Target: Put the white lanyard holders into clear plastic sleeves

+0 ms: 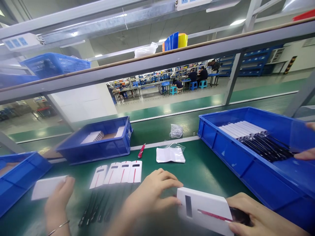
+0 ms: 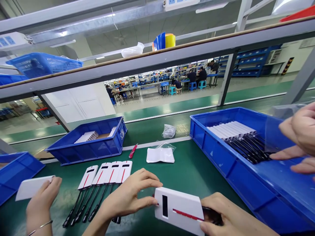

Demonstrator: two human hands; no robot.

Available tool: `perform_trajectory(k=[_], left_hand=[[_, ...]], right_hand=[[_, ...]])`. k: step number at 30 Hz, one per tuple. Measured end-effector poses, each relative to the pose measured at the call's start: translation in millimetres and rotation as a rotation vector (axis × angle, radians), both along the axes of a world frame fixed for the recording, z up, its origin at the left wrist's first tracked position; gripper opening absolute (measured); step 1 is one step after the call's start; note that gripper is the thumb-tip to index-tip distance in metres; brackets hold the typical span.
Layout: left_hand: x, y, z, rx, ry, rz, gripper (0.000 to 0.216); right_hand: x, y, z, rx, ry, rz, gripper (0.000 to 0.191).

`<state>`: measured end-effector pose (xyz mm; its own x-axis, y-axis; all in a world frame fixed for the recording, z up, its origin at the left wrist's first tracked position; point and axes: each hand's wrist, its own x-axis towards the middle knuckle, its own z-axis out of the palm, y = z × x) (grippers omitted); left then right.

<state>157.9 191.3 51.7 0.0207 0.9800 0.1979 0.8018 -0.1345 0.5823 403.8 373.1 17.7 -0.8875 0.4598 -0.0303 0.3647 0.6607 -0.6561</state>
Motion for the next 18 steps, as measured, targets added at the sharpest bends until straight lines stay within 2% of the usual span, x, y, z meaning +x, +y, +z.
perform_trajectory(k=[3,5,11,16,18], left_hand=[[9.1,-1.6,8.9,0.073,0.31,0.027,0.058],[15.6,-2.7,12.0,0.13,0.427,0.036,0.066],[31.1,0.9,12.7,0.269,0.517,0.067,0.05],[38.3,12.9,10.9,0.296,0.598,0.027,0.053],[36.7,14.5,5.8,0.294,0.622,0.059,0.055]], right_hand=[[-1.5,-1.3,-2.1,-0.06,0.036,-0.054,0.026],[-1.1,0.0,-4.2,-0.103,0.057,-0.071,0.031],[-0.4,-1.8,-2.7,-0.15,0.062,-0.07,0.04],[-9.0,-10.1,-2.3,-0.146,0.103,-0.055,0.034],[-14.9,-11.8,-2.7,-0.123,0.129,-0.013,0.032]])
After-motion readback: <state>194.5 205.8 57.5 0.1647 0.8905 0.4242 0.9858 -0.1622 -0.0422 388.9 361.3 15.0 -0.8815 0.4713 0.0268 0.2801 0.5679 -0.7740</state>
